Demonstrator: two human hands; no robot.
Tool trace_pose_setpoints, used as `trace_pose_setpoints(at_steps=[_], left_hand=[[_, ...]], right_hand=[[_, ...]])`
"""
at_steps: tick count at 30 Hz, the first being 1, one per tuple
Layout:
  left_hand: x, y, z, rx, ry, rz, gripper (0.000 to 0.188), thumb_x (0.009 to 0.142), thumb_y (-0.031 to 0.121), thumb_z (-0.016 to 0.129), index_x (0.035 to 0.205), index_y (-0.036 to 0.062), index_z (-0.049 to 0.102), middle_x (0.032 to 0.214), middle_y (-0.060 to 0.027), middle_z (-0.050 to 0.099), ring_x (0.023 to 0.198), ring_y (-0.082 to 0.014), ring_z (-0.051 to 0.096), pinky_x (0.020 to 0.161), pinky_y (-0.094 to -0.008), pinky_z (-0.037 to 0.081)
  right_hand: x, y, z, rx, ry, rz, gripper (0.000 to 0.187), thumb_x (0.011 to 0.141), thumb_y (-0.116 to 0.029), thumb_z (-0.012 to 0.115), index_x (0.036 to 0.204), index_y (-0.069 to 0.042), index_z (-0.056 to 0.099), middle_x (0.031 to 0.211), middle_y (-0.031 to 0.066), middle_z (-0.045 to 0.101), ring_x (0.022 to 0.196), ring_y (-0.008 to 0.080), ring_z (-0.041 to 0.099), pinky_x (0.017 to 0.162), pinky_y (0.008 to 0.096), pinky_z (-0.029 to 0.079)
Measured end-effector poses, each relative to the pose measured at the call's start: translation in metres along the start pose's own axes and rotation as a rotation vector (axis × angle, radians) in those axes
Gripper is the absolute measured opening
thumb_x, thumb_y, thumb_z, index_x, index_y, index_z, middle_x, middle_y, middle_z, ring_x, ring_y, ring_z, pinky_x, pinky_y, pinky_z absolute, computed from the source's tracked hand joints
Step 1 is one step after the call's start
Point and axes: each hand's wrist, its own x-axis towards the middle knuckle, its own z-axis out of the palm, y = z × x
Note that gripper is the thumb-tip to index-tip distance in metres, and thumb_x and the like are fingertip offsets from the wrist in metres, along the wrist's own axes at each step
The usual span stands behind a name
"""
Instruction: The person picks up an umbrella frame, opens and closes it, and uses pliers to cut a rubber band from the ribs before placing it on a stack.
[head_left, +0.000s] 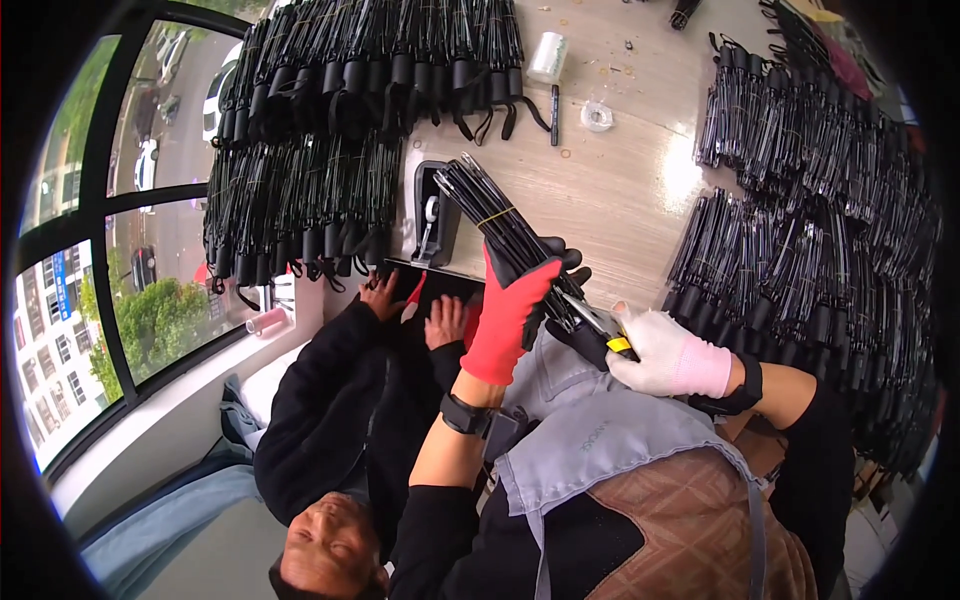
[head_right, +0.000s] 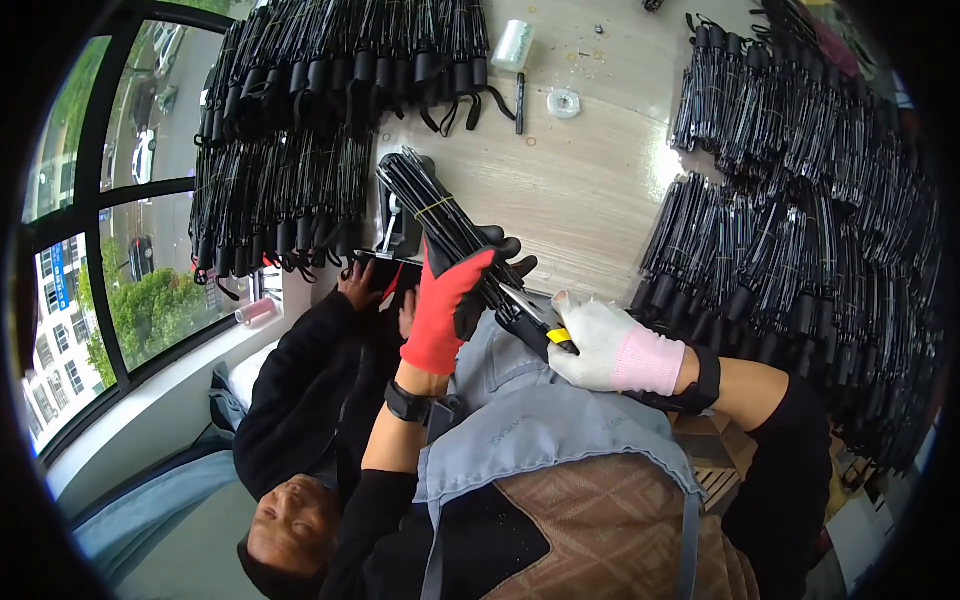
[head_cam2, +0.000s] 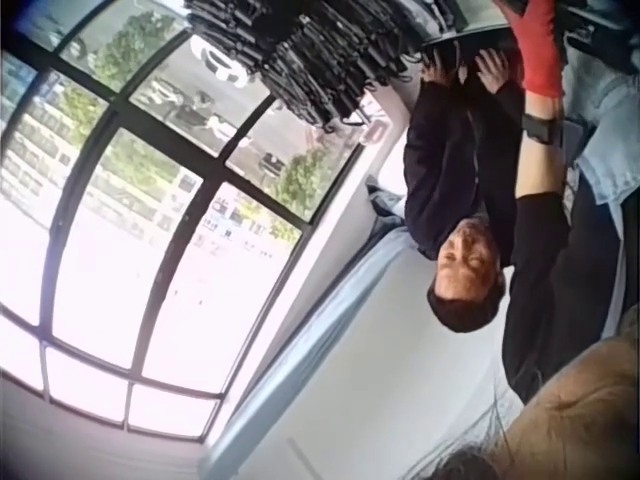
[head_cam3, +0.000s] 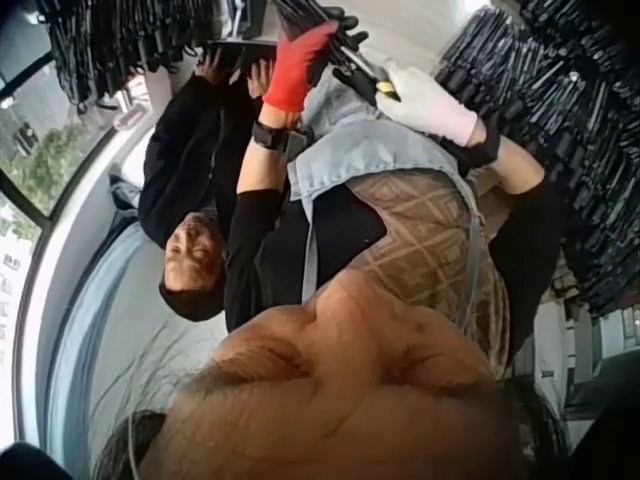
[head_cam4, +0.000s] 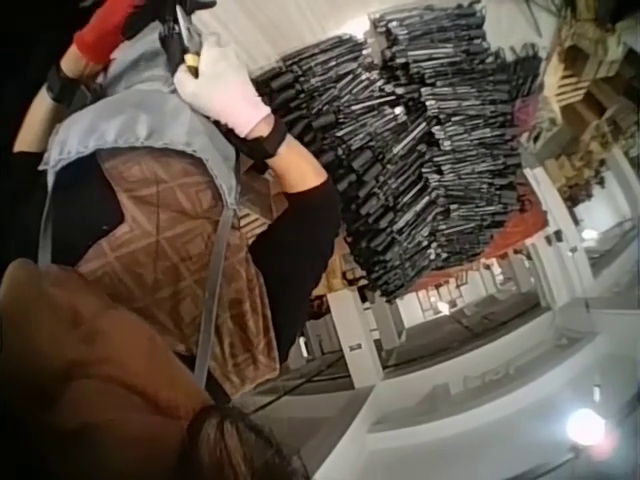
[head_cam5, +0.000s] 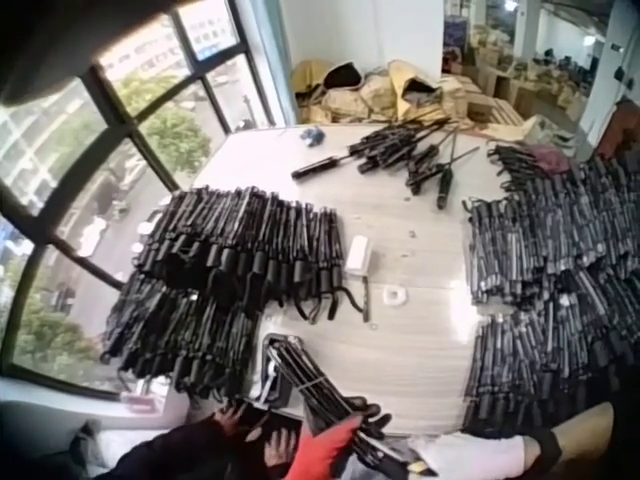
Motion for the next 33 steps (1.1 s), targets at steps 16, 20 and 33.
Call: trace_pose_setpoints(at_steps=[16, 20, 33], left_hand=[[-0.003, -0.001, 0.008, 0.052, 0.069, 0.043, 0.058, 0.083, -0.005, 0.06, 0.129, 0.0133, 0.031, 0.107, -0.0121, 0.055, 0.091, -0.0261, 0.064, 0.082, -0.0455, 0.057], [0.023, 0.002, -0.023, -0.07, 0.17, 0.013, 0.064, 0.082, -0.003, 0.062, 0.133, 0.0144, 0.028, 0.106, -0.0114, 0.054, 0.093, -0.0251, 0.063, 0.076, -0.0446, 0.057], [0.09, 0.274, -0.203, 1.627, 1.435, 0.456, 0.058, 0.069, 0.027, 0.077, 0.119, 0.0141, 0.05, 0.101, -0.0206, 0.066, 0.093, -0.0404, 0.065, 0.08, -0.0523, 0.051]], right_hand=[[0.01, -0.011, -0.003, -0.261, -0.033, -0.042, 0.041, 0.079, -0.018, 0.056, 0.101, 0.016, 0.046, 0.068, 0.0273, 0.059, 0.067, 0.0414, 0.062, 0.061, 0.0443, 0.05], [0.049, 0.012, -0.026, -0.176, -0.098, -0.199, 0.035, 0.078, -0.019, 0.058, 0.096, 0.01, 0.051, 0.072, 0.0241, 0.06, 0.067, 0.0353, 0.063, 0.063, 0.0416, 0.049], [0.177, 0.222, 0.029, -0.182, 0.59, 0.188, 0.038, 0.077, -0.016, 0.062, 0.11, 0.001, 0.054, 0.1, 0.0252, 0.061, 0.097, 0.0433, 0.058, 0.085, 0.048, 0.048]])
